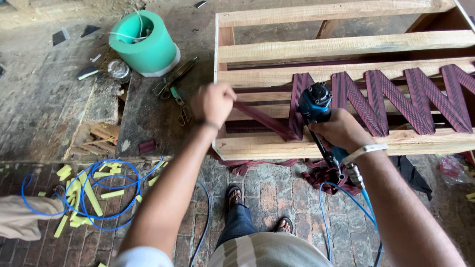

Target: The person attaches maroon fabric strips to a wooden frame using a pneumatic nail gun. They fold the fabric into zigzag patterns, staple it to the frame, and trim excess with scissors. The person flips the frame to work on the opposite side and continues attaching fabric.

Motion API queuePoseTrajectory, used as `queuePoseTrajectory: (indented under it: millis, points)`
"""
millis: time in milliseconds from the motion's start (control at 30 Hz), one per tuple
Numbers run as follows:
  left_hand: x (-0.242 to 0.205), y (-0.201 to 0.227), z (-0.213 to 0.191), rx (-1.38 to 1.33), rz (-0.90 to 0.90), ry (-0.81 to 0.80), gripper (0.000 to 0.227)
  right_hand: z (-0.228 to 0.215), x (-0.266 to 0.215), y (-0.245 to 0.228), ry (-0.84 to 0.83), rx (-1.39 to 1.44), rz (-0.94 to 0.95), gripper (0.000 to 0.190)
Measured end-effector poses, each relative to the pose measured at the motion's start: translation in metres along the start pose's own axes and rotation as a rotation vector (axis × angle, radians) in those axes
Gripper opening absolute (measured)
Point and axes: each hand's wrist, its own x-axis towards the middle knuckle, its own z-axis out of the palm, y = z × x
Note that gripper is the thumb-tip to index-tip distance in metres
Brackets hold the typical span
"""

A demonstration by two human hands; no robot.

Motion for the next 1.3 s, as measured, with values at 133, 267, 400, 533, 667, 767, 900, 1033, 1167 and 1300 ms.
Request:
queuePoseTrajectory:
  millis: [133,267,400,533,667,767,900,1033,1167,1300]
  points:
    - [0.132,0.013,0.037,0.17,-0.088,-0.144,0.014,0.0,-0.008,0.001,-0.015,0.004,0.024,0.022]
    - [0.195,0.017,0.086,0.37,0.034,-0.328,0.027,0.001,-0.012,0.0,0.052,-0.021,0.128,0.023]
    - [0.206,0.018,0.122,0.427,0.048,-0.513,0.025,-0.004,-0.018,-0.007,0.016,0.061,0.163,0.03]
    - [0.212,0.01,0.124,0.423,0.114,-0.504,0.023,0.002,-0.002,-0.044,0.009,0.063,0.154,0.024]
    - [0.211,0.009,0.127,0.429,0.154,-0.513,0.019,0.011,0.044,-0.098,-0.054,0.271,0.102,0.019]
    - [0.216,0.007,0.131,0.415,0.108,-0.551,0.018,0.02,0.076,-0.127,-0.096,0.385,0.045,0.013]
    - [0.215,0.002,0.137,0.383,0.112,-0.56,0.018,0.029,0.092,-0.142,-0.054,0.347,0.106,0.017]
    - [0.217,0.002,0.13,0.355,0.194,-0.519,0.015,0.027,0.091,-0.156,-0.038,0.357,0.111,0.019]
    - [0.213,0.004,0.125,0.326,0.185,-0.545,0.014,0.036,0.089,-0.166,-0.025,0.262,0.188,0.02]
    - [0.216,0.004,0.123,0.344,0.19,-0.589,0.015,0.045,0.087,-0.174,-0.047,0.259,0.123,0.021]
